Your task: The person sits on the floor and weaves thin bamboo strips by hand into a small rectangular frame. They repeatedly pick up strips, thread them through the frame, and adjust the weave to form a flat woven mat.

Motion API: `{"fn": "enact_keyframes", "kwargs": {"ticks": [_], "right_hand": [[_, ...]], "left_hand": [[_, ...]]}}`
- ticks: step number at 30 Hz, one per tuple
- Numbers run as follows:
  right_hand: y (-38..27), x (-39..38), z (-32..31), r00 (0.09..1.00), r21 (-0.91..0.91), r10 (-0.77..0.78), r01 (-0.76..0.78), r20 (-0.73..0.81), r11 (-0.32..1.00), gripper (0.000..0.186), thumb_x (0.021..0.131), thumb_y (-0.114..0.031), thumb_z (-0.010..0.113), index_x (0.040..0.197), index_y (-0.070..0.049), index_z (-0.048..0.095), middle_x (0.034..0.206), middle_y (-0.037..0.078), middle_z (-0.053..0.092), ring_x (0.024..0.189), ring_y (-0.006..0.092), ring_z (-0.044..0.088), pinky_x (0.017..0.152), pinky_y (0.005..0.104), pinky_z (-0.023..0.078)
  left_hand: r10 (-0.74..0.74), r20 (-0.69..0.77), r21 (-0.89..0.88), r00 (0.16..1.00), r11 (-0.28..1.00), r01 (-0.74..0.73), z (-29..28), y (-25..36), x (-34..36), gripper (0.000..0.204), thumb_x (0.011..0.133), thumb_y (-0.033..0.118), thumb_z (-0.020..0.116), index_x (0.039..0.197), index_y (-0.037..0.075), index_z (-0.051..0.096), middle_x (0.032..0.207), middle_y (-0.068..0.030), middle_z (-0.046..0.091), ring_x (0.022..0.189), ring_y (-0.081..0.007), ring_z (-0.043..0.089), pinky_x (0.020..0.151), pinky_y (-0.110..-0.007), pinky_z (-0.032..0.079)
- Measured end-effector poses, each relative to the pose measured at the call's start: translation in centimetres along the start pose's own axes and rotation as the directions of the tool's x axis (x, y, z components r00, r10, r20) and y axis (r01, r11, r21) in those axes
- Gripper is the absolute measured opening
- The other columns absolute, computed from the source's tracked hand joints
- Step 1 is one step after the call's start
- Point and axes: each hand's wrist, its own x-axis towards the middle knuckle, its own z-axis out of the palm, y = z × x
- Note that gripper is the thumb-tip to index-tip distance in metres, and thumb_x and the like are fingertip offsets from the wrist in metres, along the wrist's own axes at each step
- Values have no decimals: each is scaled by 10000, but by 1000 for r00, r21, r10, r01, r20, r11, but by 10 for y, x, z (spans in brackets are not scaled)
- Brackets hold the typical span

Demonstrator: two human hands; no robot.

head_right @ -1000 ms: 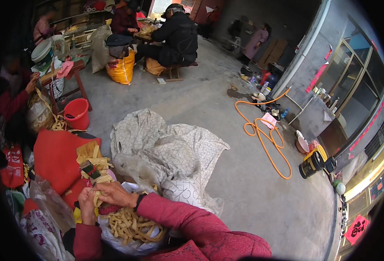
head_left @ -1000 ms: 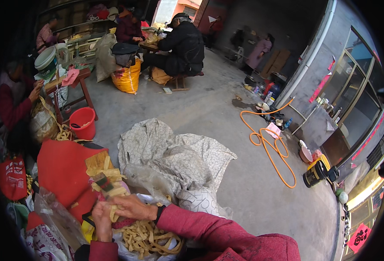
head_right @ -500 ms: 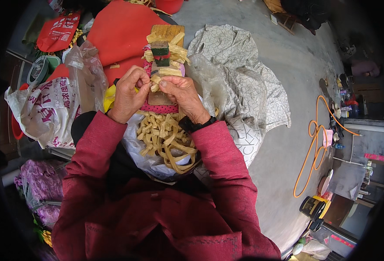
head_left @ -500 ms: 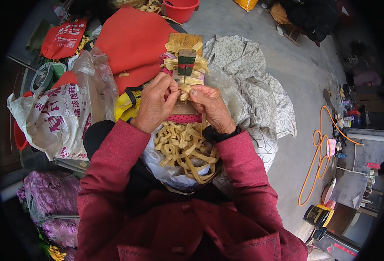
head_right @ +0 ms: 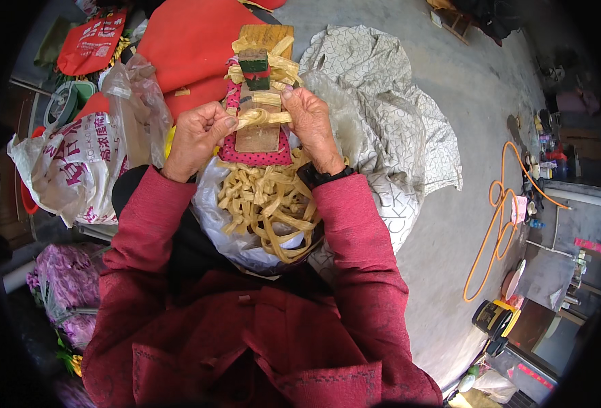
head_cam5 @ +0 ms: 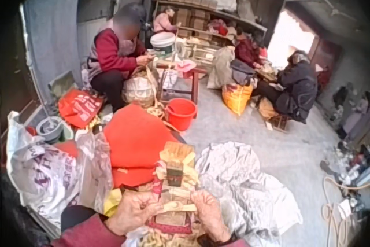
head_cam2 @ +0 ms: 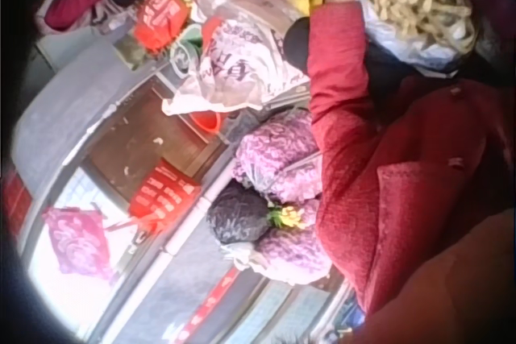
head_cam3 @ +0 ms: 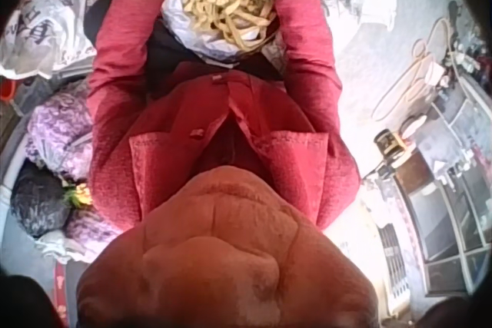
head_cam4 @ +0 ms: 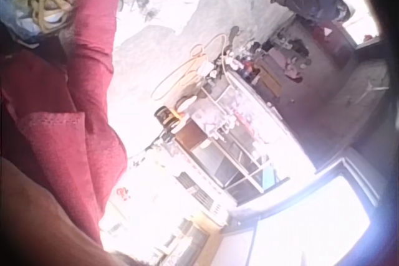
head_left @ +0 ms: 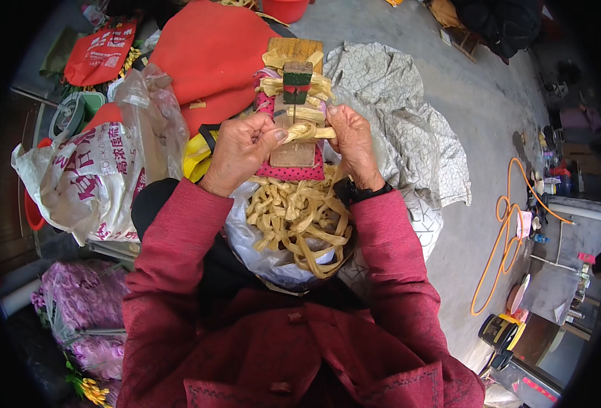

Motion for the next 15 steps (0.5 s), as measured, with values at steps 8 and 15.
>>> {"fn": "enact_keyframes", "kwargs": {"ticks": [8,15], "right_hand": [[7,0,1,967,-263,-250,253,46,931,272,960,-218,559,745,-52,551,645,-82,452,604,15,352,505,209,318],[16,-8,11,949,-508,-266,316,172,801,251,963,-183,555,821,6,639,674,-79,497,631,20,392,521,208,351]], "left_hand": [[227,88,90,970,968,-234,8,-3,10,331,887,93,627,1183,13,503,952,3,597,868,-67,567,772,-215,466],[118,113,134,987,982,-133,13,-7,6,169,828,21,659,990,4,614,854,15,608,822,-48,546,741,-211,450]]}}
